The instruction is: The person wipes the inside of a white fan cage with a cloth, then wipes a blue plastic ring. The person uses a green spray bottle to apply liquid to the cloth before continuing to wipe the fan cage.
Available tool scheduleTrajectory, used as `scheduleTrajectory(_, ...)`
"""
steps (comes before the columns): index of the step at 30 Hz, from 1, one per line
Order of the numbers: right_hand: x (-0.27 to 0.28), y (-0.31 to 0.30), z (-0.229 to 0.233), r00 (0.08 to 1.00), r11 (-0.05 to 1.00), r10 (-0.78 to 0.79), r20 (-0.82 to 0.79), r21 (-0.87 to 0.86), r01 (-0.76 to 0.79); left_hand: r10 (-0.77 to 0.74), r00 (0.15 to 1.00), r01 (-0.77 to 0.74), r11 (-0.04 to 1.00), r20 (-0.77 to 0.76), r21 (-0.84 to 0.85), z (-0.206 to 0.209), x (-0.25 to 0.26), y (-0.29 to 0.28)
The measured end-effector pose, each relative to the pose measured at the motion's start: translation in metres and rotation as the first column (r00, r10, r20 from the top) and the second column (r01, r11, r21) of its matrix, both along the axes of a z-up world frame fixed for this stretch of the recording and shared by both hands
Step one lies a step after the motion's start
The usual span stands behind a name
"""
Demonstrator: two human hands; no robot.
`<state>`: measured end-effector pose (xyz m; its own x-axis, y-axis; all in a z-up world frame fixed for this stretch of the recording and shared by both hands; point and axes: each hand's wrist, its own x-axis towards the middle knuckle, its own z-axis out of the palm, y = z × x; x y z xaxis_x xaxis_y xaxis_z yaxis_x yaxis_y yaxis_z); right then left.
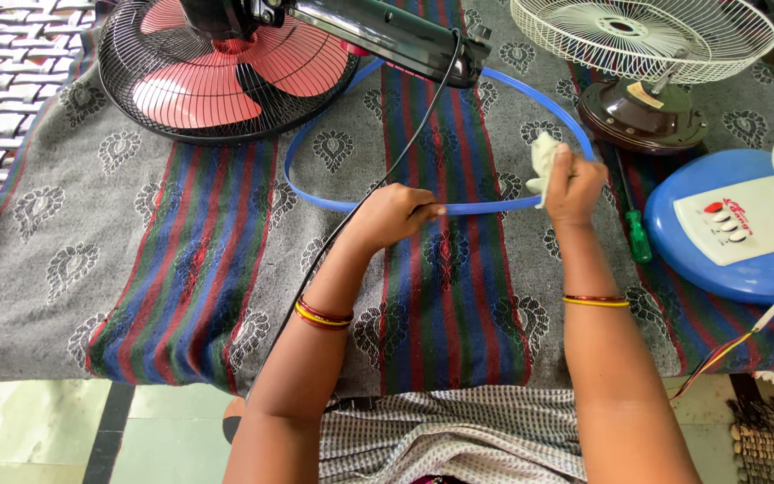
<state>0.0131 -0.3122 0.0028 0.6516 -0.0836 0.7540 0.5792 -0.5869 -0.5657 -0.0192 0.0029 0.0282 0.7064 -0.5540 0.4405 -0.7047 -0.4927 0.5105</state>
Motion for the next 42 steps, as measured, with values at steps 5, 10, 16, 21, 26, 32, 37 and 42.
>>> scheduleTrajectory(5, -0.016, 0.068, -0.001, 0.981, 0.926, 0.039, 0.188, -0.376, 0.035, -0.046, 0.999, 0.047, 0.997, 0.020, -0.056, -0.014, -0.001, -0.027)
scheduleTrajectory(10, -0.017, 0.086, -0.004, 0.989, 0.906, 0.077, 0.128, -0.423, -0.016, -0.076, 0.997, 0.077, 0.996, 0.019, -0.050, -0.007, -0.001, -0.016)
scheduleTrajectory(16, 0.003, -0.006, 0.001, 0.998, 0.977, 0.057, -0.013, 0.208, -0.053, -0.018, 0.998, 0.016, 0.999, -0.056, -0.033, 0.004, 0.003, 0.010)
scheduleTrajectory(21, -0.002, 0.028, -0.005, 0.990, 0.980, -0.099, 0.105, -0.160, 0.115, -0.010, 1.000, 0.009, 1.000, -0.019, -0.012, -0.010, 0.006, -0.005)
scheduleTrajectory(26, -0.018, 0.091, -0.015, 0.989, 0.880, 0.086, 0.123, -0.475, -0.018, -0.129, 0.991, 0.132, 0.987, 0.045, -0.087, -0.022, 0.005, -0.020)
scheduleTrajectory(32, -0.002, 0.015, 0.004, 0.995, 0.998, 0.042, -0.096, -0.040, -0.046, -0.059, 0.986, 0.049, 0.996, -0.157, -0.072, 0.001, 0.004, 0.012)
scheduleTrajectory(37, -0.008, -0.009, 0.018, 0.968, 0.966, -0.172, 0.184, -0.162, 0.202, -0.090, 0.934, 0.084, 0.996, -0.346, -0.031, 0.019, -0.006, 0.014)
scheduleTrajectory(42, -0.028, 0.030, 0.040, 0.969, 0.940, -0.140, 0.206, -0.279, 0.195, -0.024, 0.979, 0.010, 0.998, -0.200, -0.067, 0.016, -0.021, -0.016)
